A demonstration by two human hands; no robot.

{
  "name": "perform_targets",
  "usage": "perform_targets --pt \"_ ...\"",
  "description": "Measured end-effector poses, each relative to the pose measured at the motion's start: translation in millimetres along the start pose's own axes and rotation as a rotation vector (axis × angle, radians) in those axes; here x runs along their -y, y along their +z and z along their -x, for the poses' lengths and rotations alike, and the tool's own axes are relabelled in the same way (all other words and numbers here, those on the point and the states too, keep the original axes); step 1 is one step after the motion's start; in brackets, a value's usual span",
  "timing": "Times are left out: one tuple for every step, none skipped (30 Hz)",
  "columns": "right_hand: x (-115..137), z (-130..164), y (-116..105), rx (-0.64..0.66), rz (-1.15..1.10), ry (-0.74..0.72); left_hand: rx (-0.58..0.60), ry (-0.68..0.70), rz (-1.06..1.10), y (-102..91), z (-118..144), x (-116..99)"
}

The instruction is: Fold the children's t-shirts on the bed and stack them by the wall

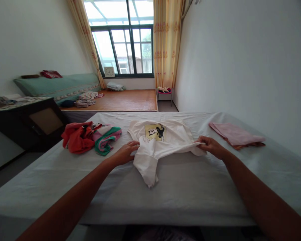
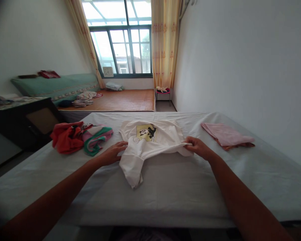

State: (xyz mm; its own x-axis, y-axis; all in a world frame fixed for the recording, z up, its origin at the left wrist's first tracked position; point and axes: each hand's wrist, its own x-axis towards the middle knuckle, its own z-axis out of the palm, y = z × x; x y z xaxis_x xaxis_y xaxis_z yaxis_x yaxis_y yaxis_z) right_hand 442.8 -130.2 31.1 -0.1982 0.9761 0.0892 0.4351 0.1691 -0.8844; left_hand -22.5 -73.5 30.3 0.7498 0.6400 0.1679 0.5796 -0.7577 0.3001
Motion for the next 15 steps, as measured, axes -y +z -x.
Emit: perform_targets --pt "-7 1 -2 -0.068 -0.044 0.018 -0.011 0.005 0.001 1.3 -4 -3" --pt "-14 2 -3 -0.122 -0.075 0.038 -0.010 0.007 0.003 2.7 -7 -6" --pt "-21 2 -3 -0.161 -0.093 0.064 -0.002 0.007 0.006 4.1 -11 -8" --pt "-26 2 -2 -0.181 -0.100 0.093 0.009 0.004 0.004 5.6 -14 -10" --pt "-31 2 -1 -0.187 -0.104 0.119 0.016 -0.001 -0.007 7.0 -17 -12" --pt "-34 2 0 -0.181 -0.113 0.139 0.017 -0.010 -0.030 8.1 -21 -14" --pt "-36 2 1 -0.165 -0.129 0.151 0.008 -0.025 -0.061 8.5 -23 -15" --pt "-36 2 1 -0.143 -0.151 0.153 -0.005 -0.046 -0.095 8.0 -25 -15" --pt "-37 3 0 -0.118 -0.172 0.151 -0.017 -0.066 -0.125 6.1 -26 -13" --pt "-37 5 -2 -0.095 -0.186 0.149 -0.025 -0.079 -0.143 2.7 -26 -10" --pt "-36 7 -5 -0.074 -0.189 0.150 -0.030 -0.083 -0.146 -2.5 -23 -4" --pt "-36 9 -7 -0.048 -0.181 0.154 -0.034 -0.084 -0.138 -9.1 -18 4" --pt "-36 12 -10 -0.011 -0.162 0.161 -0.039 -0.083 -0.123 -16.9 -11 14" --pt "-35 15 -12 0.039 -0.137 0.168 -0.047 -0.089 -0.108 -25.2 -1 25" --pt "-34 18 -13 0.101 -0.109 0.173 -0.072 -0.123 -0.105 -33.1 9 37"
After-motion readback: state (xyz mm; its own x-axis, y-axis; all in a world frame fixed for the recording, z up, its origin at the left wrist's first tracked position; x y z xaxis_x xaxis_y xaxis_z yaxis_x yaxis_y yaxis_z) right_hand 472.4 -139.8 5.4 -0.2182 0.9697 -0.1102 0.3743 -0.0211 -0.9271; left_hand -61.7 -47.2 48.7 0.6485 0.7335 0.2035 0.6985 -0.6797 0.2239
